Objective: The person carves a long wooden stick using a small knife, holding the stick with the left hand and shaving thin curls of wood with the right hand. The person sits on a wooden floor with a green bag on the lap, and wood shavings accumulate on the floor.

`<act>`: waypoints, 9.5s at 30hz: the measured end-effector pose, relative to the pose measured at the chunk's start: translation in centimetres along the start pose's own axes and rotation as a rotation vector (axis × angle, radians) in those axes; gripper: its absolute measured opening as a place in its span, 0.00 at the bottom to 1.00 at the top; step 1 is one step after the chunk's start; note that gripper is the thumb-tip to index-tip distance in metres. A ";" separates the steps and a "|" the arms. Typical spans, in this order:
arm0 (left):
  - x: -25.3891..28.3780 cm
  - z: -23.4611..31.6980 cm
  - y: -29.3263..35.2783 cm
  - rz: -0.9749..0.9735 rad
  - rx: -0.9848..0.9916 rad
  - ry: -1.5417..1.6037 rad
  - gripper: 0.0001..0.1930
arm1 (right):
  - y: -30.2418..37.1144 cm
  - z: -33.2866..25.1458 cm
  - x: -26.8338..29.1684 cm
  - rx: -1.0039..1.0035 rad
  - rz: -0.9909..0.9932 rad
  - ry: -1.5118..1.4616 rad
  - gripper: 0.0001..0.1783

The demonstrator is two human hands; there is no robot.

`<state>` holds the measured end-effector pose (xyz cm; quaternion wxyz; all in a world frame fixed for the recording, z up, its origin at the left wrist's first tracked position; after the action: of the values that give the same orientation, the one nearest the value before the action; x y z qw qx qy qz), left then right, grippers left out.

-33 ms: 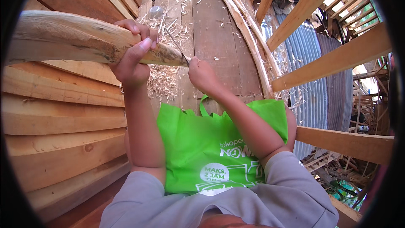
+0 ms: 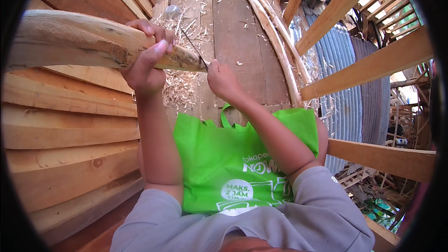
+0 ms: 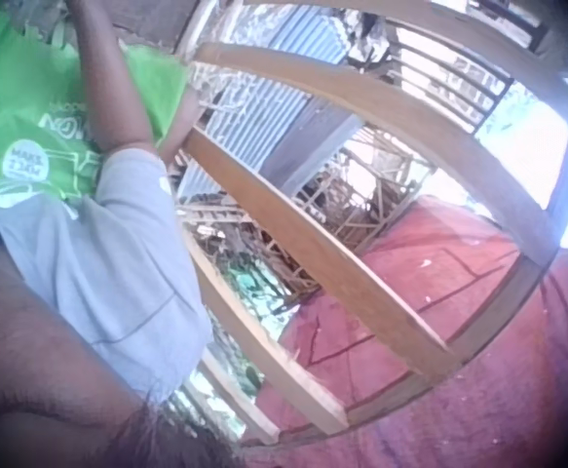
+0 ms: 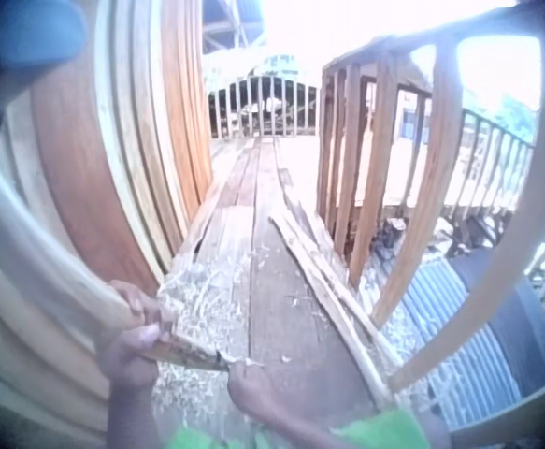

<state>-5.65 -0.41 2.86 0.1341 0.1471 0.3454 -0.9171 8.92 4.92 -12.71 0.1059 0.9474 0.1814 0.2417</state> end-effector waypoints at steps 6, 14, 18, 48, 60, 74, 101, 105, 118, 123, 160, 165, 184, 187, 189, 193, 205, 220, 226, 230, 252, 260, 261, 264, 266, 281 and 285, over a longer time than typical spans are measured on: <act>-1.4 -0.4 -0.5 0.121 -0.050 0.066 0.16 | -2.0 4.4 -0.2 -0.191 0.003 -0.017 0.34; -1.4 -0.2 0.3 0.129 -0.029 -0.032 0.15 | 0.3 0.0 0.3 0.020 -0.021 0.061 0.34; -2.7 -0.2 0.0 0.072 -0.017 -0.027 0.15 | -3.8 7.6 -0.4 -0.097 0.108 0.103 0.33; -0.2 -0.4 -0.4 0.184 -0.064 0.060 0.17 | -0.6 1.1 -0.6 -0.163 -0.072 -0.048 0.33; -1.0 0.0 -0.1 0.113 -0.023 -0.010 0.16 | -1.3 2.6 -1.0 -0.084 0.016 -0.028 0.35; -1.0 0.6 -0.5 0.148 -0.003 -0.087 0.15 | -2.5 4.8 1.3 0.042 0.241 0.451 0.34; -0.3 0.6 -0.9 0.116 0.021 -0.061 0.13 | -4.7 9.4 -1.3 -0.058 0.120 -0.042 0.15; -0.3 0.5 -0.8 0.117 0.021 -0.056 0.13 | -4.7 9.5 -1.6 -0.027 0.119 -0.101 0.15; -0.8 0.8 -0.9 0.141 0.029 -0.066 0.13 | -4.0 7.2 -1.0 0.051 0.114 -0.001 0.29; -0.6 0.5 -1.0 0.107 0.011 0.009 0.16 | -4.6 7.6 -0.9 0.020 0.077 -0.014 0.30; -3.4 -0.6 -0.3 -0.035 0.025 -0.006 0.11 | -5.3 4.1 6.3 -0.077 0.031 -0.450 0.18; -2.5 0.1 -0.6 0.136 -0.012 -0.069 0.12 | -2.8 4.1 4.8 -0.055 -0.002 -0.159 0.17; -3.9 -0.4 -0.2 0.245 -0.077 -0.732 0.21 | -2.3 4.6 2.2 0.184 0.089 -0.065 0.30; -3.5 0.1 -0.1 0.148 0.002 -0.686 0.19 | -3.4 5.2 2.2 0.228 0.098 -0.101 0.28; -3.3 0.9 -0.3 0.074 0.061 -0.650 0.16 | -3.8 5.6 2.6 0.220 0.073 -0.076 0.26; -3.5 0.3 -0.7 0.037 -0.096 -0.736 0.13 | -3.5 6.0 3.0 0.273 0.088 -0.081 0.21; -4.8 -1.0 0.7 0.236 -0.054 -0.222 0.13 | -2.5 6.4 2.8 -0.401 0.038 -0.155 0.39; -1.8 -1.0 -0.8 0.078 -0.024 -0.038 0.13 | -4.1 7.7 2.9 -0.107 0.196 0.144 0.30; -0.7 -0.9 0.7 0.081 -0.036 -0.068 0.13 | 1.9 -2.5 4.2 -0.006 0.112 0.222 0.29; -2.6 -1.1 0.8 -0.036 -0.045 -0.091 0.13 | -2.8 5.0 4.1 -0.105 0.132 0.173 0.28; -0.4 -0.1 -0.3 0.102 -0.055 -0.014 0.13 | -1.2 0.2 3.6 -0.016 0.122 0.289 0.26; 0.2 0.2 -0.1 0.048 -0.065 -0.103 0.12 | -1.1 0.8 3.8 0.059 0.118 0.362 0.30; 0.4 0.3 0.0 0.075 -0.065 -0.107 0.12 | -0.2 -1.2 3.7 0.062 0.089 0.343 0.31; 0.3 0.0 -0.2 0.065 -0.061 -0.084 0.12 | -1.9 1.1 3.1 0.030 0.178 0.246 0.33; 0.0 -0.2 0.0 0.028 -0.045 -0.075 0.12 | -3.1 5.0 2.7 0.009 0.258 0.227 0.34; -0.4 0.2 -0.2 -0.003 -0.060 -0.085 0.12 | -3.5 4.6 3.8 0.011 0.273 0.332 0.34; 0.4 0.0 -0.4 -0.047 -0.077 -0.018 0.13 | -1.3 2.3 3.5 0.026 0.189 0.384 0.34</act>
<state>-6.16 -0.18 2.97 0.1211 0.1257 0.3826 -0.9073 12.58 7.20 -13.60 0.0339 0.8981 0.1116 0.4241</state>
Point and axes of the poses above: each hand's wrist, its own y-axis away from the middle knuckle, its own x-axis out of the back of the hand, z = x × y, the point moved 2 cm from there along -y, towards the middle knuckle, and after that the axes turned 2 degrees about z, right-handed, at the moved point
